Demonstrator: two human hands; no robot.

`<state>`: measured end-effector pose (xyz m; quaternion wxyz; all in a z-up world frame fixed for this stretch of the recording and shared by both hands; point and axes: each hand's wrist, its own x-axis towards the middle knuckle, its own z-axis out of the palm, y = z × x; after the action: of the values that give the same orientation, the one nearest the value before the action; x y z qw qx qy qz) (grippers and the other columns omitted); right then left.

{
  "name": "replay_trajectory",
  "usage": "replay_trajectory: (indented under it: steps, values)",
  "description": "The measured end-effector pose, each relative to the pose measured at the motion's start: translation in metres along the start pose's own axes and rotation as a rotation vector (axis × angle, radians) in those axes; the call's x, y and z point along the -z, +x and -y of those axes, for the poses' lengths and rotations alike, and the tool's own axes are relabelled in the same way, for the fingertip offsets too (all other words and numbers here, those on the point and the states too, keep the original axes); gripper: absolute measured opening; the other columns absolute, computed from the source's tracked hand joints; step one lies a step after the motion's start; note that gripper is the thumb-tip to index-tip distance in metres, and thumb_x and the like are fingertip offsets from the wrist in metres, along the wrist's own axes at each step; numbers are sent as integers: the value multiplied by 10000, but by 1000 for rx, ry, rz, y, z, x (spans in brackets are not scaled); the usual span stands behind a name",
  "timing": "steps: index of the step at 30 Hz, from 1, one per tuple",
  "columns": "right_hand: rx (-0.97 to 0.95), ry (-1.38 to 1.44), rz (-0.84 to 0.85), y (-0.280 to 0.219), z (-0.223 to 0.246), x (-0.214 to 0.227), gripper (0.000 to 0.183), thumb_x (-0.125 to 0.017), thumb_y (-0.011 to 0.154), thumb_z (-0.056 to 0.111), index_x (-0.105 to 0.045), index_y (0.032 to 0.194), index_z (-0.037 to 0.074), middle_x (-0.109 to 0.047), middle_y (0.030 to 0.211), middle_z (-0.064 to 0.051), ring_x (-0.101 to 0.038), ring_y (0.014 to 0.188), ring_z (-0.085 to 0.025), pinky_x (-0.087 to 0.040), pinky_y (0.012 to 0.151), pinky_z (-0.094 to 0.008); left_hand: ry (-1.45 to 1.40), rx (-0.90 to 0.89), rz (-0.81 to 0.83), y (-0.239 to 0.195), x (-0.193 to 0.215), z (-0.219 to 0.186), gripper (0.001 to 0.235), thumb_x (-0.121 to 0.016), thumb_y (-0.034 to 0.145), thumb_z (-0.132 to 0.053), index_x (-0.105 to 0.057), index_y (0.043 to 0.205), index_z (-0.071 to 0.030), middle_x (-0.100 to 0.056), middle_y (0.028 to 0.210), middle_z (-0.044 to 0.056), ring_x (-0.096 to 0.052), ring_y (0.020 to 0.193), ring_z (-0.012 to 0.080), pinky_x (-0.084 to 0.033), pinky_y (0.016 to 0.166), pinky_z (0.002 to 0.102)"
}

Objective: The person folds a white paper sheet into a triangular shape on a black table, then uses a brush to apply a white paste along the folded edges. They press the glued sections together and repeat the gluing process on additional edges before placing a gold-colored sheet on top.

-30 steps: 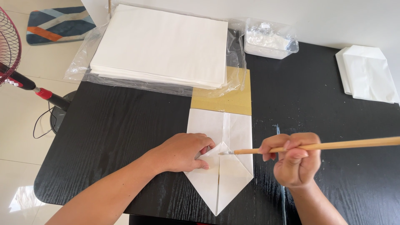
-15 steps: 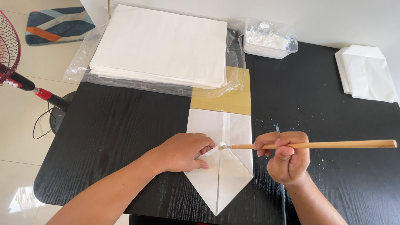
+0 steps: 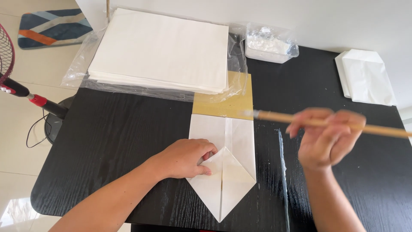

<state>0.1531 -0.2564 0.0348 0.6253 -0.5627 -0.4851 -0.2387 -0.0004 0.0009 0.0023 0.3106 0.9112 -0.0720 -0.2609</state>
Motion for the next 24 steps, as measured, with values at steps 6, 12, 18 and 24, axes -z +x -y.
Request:
replay_trajectory:
  steps: [6,12,18,24]
  values:
    - [-187,-159,-46,47,-75,12,165,-362,1213,208,-290,1236,60,-598,1202,-327,-676,899,-364,-587,748,-396,-7,-9,-17,1,-4,3,305,-775,888,-377,-613,1081,-205,-615,1015,-91,-588,832,153,-445,731,347]
    - [-298,-331,-135,49,-156,22,40,-504,1136,68,-473,1146,45,-661,1258,-257,-725,1020,-258,-607,877,-299,-7,-36,-19,3,-5,6,316,-778,880,-388,-617,1080,-204,-622,1025,-89,-613,871,156,-454,735,355]
    - [-382,-390,-139,35,-188,32,55,-520,1118,89,-476,1113,56,-654,1257,-264,-716,1051,-236,-601,878,-285,-14,-15,4,3,-4,7,299,-767,899,-390,-604,1068,-206,-606,1021,-101,-588,841,149,-450,725,346]
    - [-296,-436,-79,29,-195,36,38,-496,1128,51,-484,1153,24,-658,1239,-242,-696,1084,-283,-577,913,-330,-22,14,23,3,-2,5,289,-762,908,-392,-601,1064,-209,-592,1019,-108,-569,782,153,-439,711,346]
